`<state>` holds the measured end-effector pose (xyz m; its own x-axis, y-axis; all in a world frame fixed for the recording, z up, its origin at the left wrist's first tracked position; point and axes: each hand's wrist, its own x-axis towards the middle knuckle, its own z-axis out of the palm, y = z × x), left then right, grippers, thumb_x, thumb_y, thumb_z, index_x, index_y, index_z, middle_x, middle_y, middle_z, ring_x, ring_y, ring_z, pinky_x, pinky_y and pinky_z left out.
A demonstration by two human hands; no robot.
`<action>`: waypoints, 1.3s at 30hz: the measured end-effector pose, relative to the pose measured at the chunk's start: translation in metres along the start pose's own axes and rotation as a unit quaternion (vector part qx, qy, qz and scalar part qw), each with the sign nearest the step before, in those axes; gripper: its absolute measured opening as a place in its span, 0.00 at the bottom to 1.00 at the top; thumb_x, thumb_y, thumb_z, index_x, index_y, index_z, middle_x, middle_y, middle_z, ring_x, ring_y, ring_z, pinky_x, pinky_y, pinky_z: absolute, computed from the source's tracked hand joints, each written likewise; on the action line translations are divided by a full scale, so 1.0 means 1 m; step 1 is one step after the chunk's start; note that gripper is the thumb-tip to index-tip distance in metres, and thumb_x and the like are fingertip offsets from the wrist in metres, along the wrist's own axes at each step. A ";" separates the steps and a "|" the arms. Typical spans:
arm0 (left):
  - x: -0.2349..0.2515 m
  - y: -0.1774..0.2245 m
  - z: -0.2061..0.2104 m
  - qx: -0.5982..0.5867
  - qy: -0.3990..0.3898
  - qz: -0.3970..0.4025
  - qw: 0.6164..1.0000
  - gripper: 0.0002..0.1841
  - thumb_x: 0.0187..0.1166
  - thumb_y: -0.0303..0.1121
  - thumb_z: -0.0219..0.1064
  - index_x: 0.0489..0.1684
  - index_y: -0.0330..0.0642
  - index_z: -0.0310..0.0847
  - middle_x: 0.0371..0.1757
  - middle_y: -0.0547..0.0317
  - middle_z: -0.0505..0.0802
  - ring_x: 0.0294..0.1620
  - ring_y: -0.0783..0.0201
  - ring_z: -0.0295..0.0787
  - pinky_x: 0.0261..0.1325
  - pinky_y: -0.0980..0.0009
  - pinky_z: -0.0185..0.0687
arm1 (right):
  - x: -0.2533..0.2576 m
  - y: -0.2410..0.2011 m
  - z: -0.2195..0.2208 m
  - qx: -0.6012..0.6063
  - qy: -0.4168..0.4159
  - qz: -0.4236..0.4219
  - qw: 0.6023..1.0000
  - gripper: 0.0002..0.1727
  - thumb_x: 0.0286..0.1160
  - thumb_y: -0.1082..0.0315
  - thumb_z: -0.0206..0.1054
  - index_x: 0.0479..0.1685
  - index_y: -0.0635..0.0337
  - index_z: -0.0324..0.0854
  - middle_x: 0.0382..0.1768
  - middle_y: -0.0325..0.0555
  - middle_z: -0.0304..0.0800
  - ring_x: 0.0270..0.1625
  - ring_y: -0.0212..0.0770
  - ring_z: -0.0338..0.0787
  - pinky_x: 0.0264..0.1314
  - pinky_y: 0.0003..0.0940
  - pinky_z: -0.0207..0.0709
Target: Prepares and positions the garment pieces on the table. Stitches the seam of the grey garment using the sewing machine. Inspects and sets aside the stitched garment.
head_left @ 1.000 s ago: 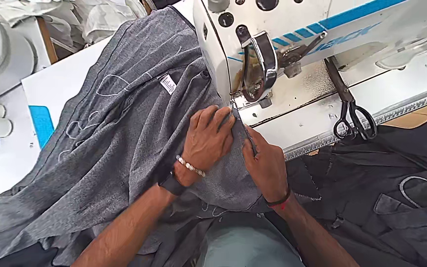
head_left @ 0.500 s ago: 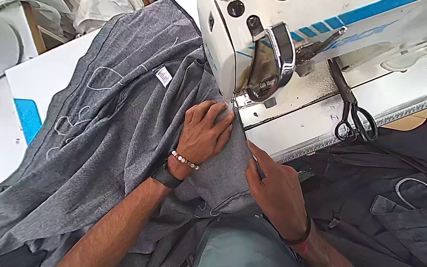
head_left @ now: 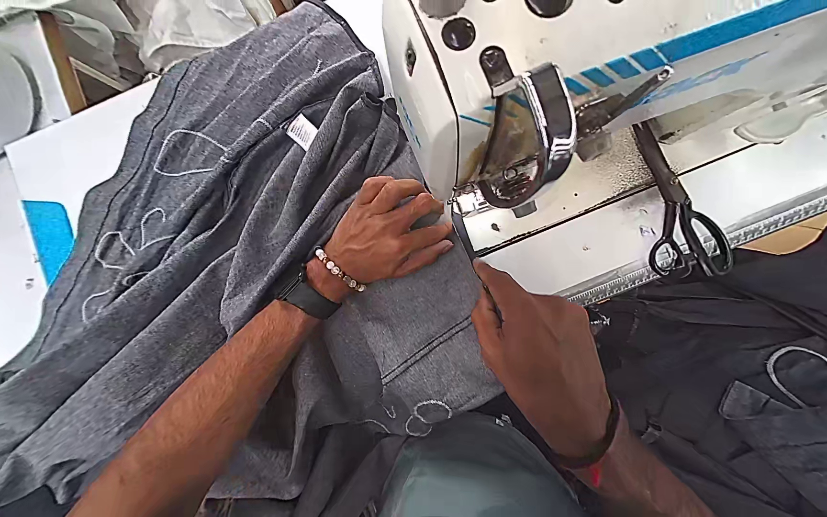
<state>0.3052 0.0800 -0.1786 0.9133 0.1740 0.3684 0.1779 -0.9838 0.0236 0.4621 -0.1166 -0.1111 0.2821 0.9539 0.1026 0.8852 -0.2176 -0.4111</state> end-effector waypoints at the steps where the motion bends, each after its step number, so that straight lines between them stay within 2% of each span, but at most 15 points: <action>1: 0.002 -0.005 -0.001 0.006 0.003 0.019 1.000 0.18 0.85 0.55 0.60 0.55 0.64 0.95 0.62 0.59 0.92 0.69 0.51 0.79 0.75 0.52 0.62 | 0.007 -0.003 -0.003 -0.016 -0.011 -0.008 1.000 0.17 0.77 0.64 0.59 0.54 0.57 0.92 0.10 0.37 0.76 0.12 0.40 0.78 0.13 0.38 0.65; 4: 0.006 0.000 -0.008 -0.007 -0.008 0.039 0.999 0.16 0.85 0.50 0.62 0.51 0.60 0.96 0.60 0.58 0.93 0.67 0.50 0.83 0.73 0.50 0.69 | 0.030 -0.005 -0.004 -0.026 -0.046 -0.018 0.998 0.18 0.79 0.60 0.57 0.56 0.52 0.91 0.12 0.38 0.77 0.15 0.43 0.80 0.15 0.41 0.67; 7: 0.007 0.049 -0.014 -0.095 -0.033 -0.147 0.984 0.15 0.83 0.40 0.60 0.48 0.46 0.94 0.63 0.52 0.92 0.73 0.49 0.81 0.76 0.52 0.75 | 0.059 0.014 0.020 0.012 -0.052 -0.009 0.999 0.23 0.78 0.54 0.59 0.66 0.53 0.87 0.15 0.41 0.80 0.18 0.47 0.82 0.17 0.48 0.71; 10: -0.005 0.080 0.001 -0.101 -0.029 -0.325 0.940 0.22 0.85 0.51 0.55 0.66 0.51 0.84 0.84 0.63 0.78 0.93 0.52 0.58 0.93 0.43 0.48 | 0.070 0.036 0.040 -0.027 -0.052 -0.018 0.998 0.25 0.78 0.48 0.60 0.67 0.52 0.86 0.20 0.47 0.85 0.23 0.54 0.87 0.22 0.53 0.76; 12: -0.013 0.076 0.003 -0.054 -0.064 -0.317 0.945 0.32 0.84 0.64 0.49 0.83 0.62 0.74 0.92 0.68 0.69 0.97 0.45 0.45 0.90 0.26 0.30 | 0.058 0.047 0.033 -0.038 -0.072 -0.030 0.996 0.30 0.78 0.42 0.61 0.74 0.47 0.83 0.17 0.44 0.84 0.20 0.51 0.84 0.21 0.52 0.75; 15: -0.017 0.067 -0.001 -0.036 -0.086 -0.291 0.952 0.36 0.79 0.74 0.44 0.86 0.77 0.69 0.94 0.62 0.64 0.95 0.31 0.42 0.83 0.16 0.29 | 0.023 0.071 0.017 0.026 -0.121 -0.051 0.991 0.36 0.78 0.42 0.64 0.81 0.55 0.75 0.16 0.37 0.82 0.16 0.40 0.80 0.20 0.47 0.76; 18: -0.017 0.066 -0.001 -0.037 -0.090 -0.267 0.959 0.35 0.79 0.75 0.43 0.85 0.82 0.69 0.95 0.58 0.62 0.94 0.27 0.41 0.81 0.13 0.28 | -0.021 0.097 0.005 0.083 -0.137 -0.072 0.985 0.31 0.75 0.50 0.68 0.76 0.53 0.79 0.28 0.35 0.92 0.22 0.32 0.87 0.23 0.39 0.83; 22: -0.021 0.067 0.003 -0.049 -0.049 -0.191 0.979 0.25 0.86 0.64 0.49 0.76 0.77 0.81 0.90 0.60 0.72 0.94 0.38 0.50 0.89 0.26 0.35 | -0.082 0.082 0.001 0.059 -0.104 -0.119 0.986 0.23 0.67 0.63 0.64 0.64 0.59 0.83 0.31 0.42 0.92 0.19 0.37 0.86 0.16 0.41 0.80; 26: -0.021 0.067 0.000 -0.088 -0.019 -0.131 0.987 0.20 0.88 0.51 0.56 0.65 0.58 0.90 0.80 0.56 0.83 0.88 0.47 0.66 0.91 0.44 0.52 | -0.109 0.047 0.045 -0.011 -0.166 -0.179 0.970 0.21 0.63 0.72 0.65 0.59 0.58 0.84 0.36 0.45 0.91 0.17 0.42 0.86 0.12 0.40 0.78; 29: -0.020 0.068 -0.002 -0.094 -0.014 -0.123 0.988 0.20 0.89 0.48 0.56 0.69 0.51 0.85 0.78 0.60 0.85 0.86 0.57 0.71 0.91 0.51 0.56 | -0.102 0.042 0.063 -0.014 -0.298 -0.196 0.934 0.14 0.71 0.71 0.66 0.56 0.56 0.84 0.40 0.51 0.91 0.31 0.51 0.93 0.26 0.47 0.87; 31: -0.023 0.069 -0.001 -0.086 -0.012 -0.115 0.990 0.20 0.89 0.46 0.56 0.71 0.55 0.87 0.80 0.61 0.84 0.87 0.56 0.71 0.91 0.50 0.57 | -0.086 0.038 0.046 0.063 -0.459 -0.177 0.868 0.14 0.78 0.64 0.64 0.58 0.52 0.87 0.45 0.52 0.94 0.48 0.55 0.94 0.45 0.59 0.87; 32: -0.024 0.068 0.000 -0.082 -0.009 -0.112 0.990 0.19 0.89 0.45 0.56 0.70 0.57 0.88 0.80 0.61 0.84 0.86 0.56 0.71 0.90 0.50 0.57 | -0.074 0.037 0.036 0.121 -0.440 -0.172 0.873 0.13 0.80 0.61 0.64 0.53 0.49 0.92 0.42 0.45 0.95 0.46 0.48 0.95 0.45 0.56 0.87; 34: -0.024 0.068 0.001 -0.081 -0.004 -0.114 0.990 0.19 0.89 0.45 0.56 0.69 0.58 0.88 0.79 0.60 0.85 0.86 0.54 0.71 0.90 0.49 0.58 | -0.049 0.034 0.020 0.207 -0.226 -0.113 0.945 0.13 0.84 0.61 0.61 0.47 0.51 0.93 0.34 0.36 0.94 0.35 0.33 0.92 0.38 0.38 0.89; 36: -0.022 0.070 -0.001 -0.088 -0.006 -0.112 0.990 0.19 0.89 0.45 0.56 0.68 0.57 0.89 0.78 0.57 0.85 0.85 0.52 0.73 0.88 0.48 0.60 | -0.016 0.033 0.018 0.156 -0.023 -0.034 0.987 0.14 0.85 0.62 0.61 0.52 0.54 0.92 0.36 0.39 0.93 0.33 0.32 0.90 0.35 0.34 0.87; 39: -0.012 0.072 -0.007 -0.097 -0.008 -0.143 0.985 0.17 0.88 0.45 0.57 0.59 0.54 0.92 0.71 0.59 0.89 0.80 0.54 0.77 0.84 0.51 0.66 | 0.019 0.038 0.036 0.095 0.029 0.057 0.993 0.14 0.84 0.54 0.66 0.54 0.49 0.92 0.38 0.37 0.91 0.33 0.35 0.88 0.35 0.39 0.84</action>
<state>0.3048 0.0068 -0.1746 0.8420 0.4450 0.3051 0.3573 -0.8836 0.3025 0.4877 -0.0990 -0.1575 0.4026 0.9104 0.0953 0.7616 -0.2754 -0.5866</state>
